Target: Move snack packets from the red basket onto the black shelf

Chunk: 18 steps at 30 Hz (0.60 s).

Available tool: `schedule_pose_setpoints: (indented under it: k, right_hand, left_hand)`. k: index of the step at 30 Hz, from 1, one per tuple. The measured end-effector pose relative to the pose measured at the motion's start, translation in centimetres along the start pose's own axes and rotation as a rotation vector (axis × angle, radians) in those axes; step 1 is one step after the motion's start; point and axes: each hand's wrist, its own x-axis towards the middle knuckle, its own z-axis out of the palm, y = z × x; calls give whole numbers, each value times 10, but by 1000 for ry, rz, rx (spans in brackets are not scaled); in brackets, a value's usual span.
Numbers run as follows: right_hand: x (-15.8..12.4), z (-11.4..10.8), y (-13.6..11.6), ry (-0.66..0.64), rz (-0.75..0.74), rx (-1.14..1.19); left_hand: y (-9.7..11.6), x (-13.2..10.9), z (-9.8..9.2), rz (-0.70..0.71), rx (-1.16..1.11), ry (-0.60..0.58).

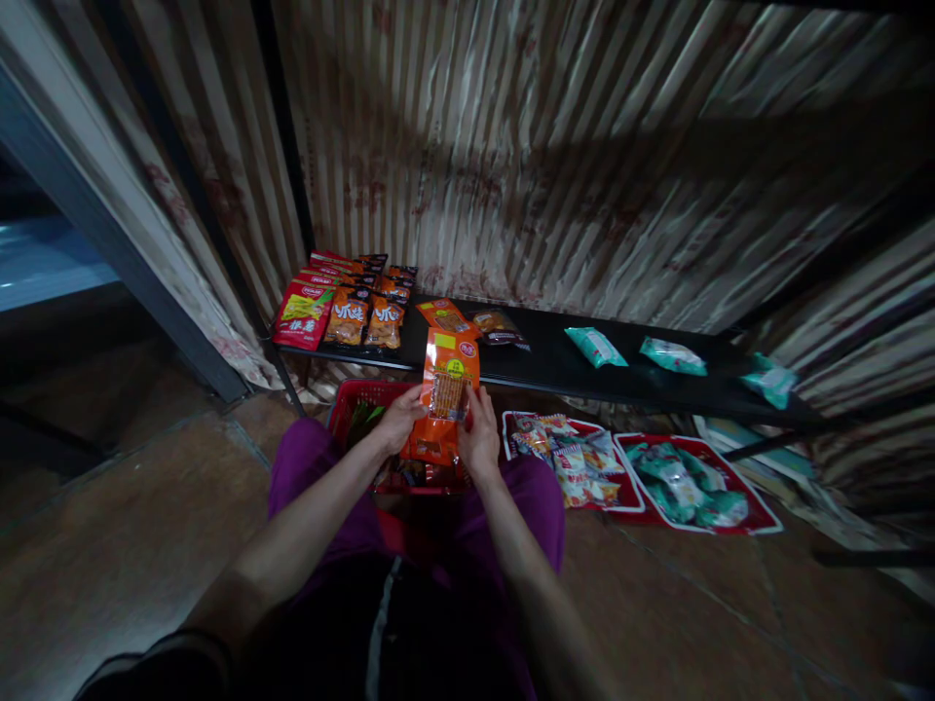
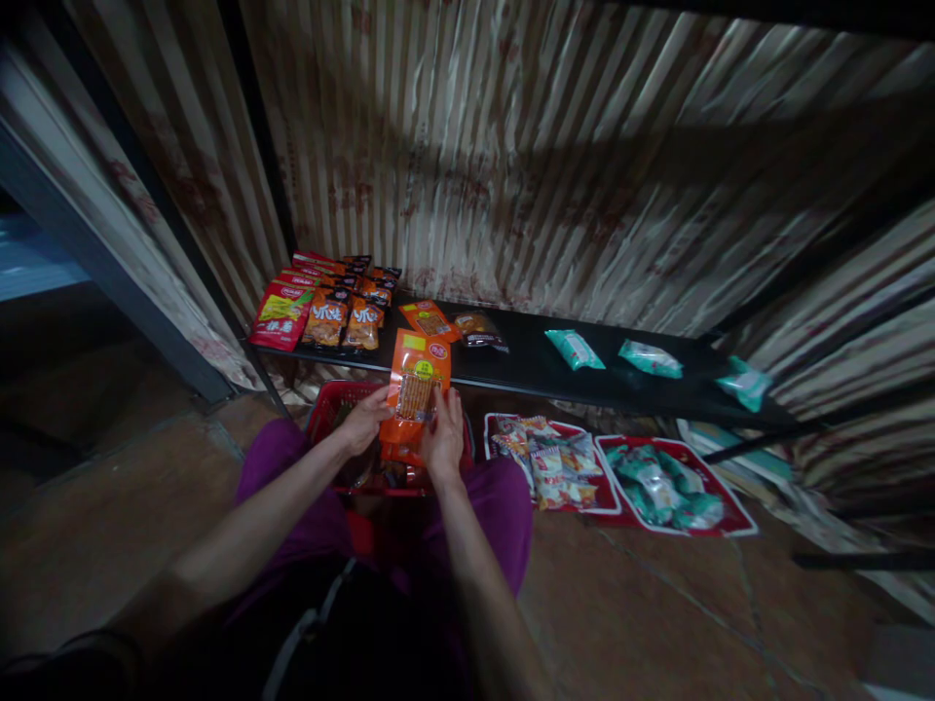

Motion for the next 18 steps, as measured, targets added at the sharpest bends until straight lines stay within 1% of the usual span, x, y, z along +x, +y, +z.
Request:
schedule_pose_setpoints:
  k: [3,5,7,10,13,16,18]
  right_hand:
    - [-1,3,-1,-6,-55,-102]
    - [-1,4,-3,-16,-66,-89]
    - [0,4,-8,-43,-25,-23]
    - [-1,3,-21,-114,156,190]
    - [-3,1,-34,-179,316,504]
    - [-6,2,-44,-194,360,755]
    - [-6,2,-46,-170,380,865]
  left_hand:
    - [-3,-1,5,17,34,28]
    - [-5,1,8,34,76,46]
    - [-8,3,11,62,144,66]
    - [-12,4,17,139,346,135]
    - [-15,0,28,175,709,226]
    - [-16,-8,42,153,1051,241]
    - [-18,-11,50,188,1172,218]
